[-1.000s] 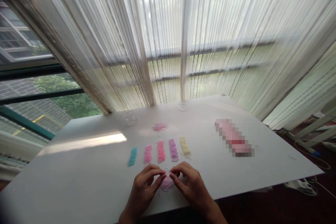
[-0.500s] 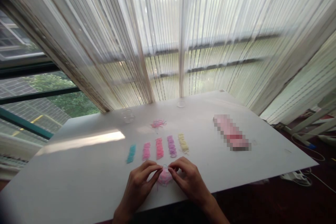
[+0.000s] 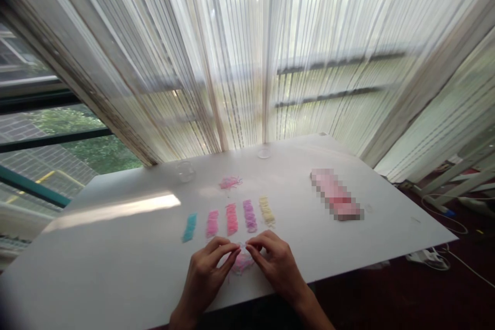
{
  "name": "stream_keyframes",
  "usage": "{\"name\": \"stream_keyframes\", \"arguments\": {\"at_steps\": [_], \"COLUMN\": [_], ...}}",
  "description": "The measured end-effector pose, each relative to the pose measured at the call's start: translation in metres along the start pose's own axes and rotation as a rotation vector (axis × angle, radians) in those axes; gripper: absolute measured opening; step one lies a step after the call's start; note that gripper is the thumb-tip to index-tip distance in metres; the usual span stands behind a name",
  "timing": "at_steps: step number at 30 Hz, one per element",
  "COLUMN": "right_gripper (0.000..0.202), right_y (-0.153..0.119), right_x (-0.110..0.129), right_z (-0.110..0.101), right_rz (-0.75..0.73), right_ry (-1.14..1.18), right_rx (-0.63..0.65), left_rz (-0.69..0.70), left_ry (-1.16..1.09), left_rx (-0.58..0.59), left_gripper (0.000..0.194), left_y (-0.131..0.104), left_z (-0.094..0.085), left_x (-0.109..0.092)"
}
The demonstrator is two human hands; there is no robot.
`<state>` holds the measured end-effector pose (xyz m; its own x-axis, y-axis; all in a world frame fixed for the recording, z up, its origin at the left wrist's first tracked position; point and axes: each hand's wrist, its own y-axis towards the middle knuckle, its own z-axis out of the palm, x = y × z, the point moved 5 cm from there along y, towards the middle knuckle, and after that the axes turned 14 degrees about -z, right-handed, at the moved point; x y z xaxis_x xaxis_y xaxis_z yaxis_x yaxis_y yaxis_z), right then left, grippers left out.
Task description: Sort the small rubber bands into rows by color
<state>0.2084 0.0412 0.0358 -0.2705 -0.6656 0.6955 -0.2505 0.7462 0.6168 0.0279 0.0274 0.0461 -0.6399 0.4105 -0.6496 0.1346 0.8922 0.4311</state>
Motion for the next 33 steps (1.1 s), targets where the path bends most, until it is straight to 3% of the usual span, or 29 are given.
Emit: {"name": "stream_keyframes", "arguments": {"at_steps": [4,8,11,21,27,30,33], "right_gripper": [0.016,0.027,0.035,0.038,0.030,0.021,0.016], "right_y": [-0.003,-0.013,-0.019,-0.015,-0.013,-0.008,-0.003], "right_x": [-0.005,-0.018,-0.025,-0.024,-0.021,-0.014,-0.006], "right_z": [-0.006,-0.020,-0.022,-0.017,-0.015,-0.008,0.003], "right_rz": [0.037,0.251,0.369,0.384,0.325,0.203,0.064], "right_ry": [-0.046,-0.096,-0.051,0.006,-0.034,-0.075,-0.122], "right_rx": [-0.119,-0.368,-0.432,-0.378,-0.296,-0.135,0.050], "left_rz": [-0.011,-0.114,-0.176,-0.254,-0.249,-0.217,-0.227], "left_ry": [0.014,0.209,0.298,0.363,0.319,0.262,0.224], "left_rx": [0.030,0.094,0.116,0.173,0.114,0.084,0.116], "left_gripper": [0.012,0.011,0.009,0.012,0.024,0.026,0.024], "left_y": [0.010,0.031,0.045,0.056,0.035,0.015,-0.004], "left_z": [0.001,0.006,0.013,0.028,-0.003,-0.022,-0.028], "left_x": [0.002,0.003,0.004,0.007,0.011,0.014,0.017]}}
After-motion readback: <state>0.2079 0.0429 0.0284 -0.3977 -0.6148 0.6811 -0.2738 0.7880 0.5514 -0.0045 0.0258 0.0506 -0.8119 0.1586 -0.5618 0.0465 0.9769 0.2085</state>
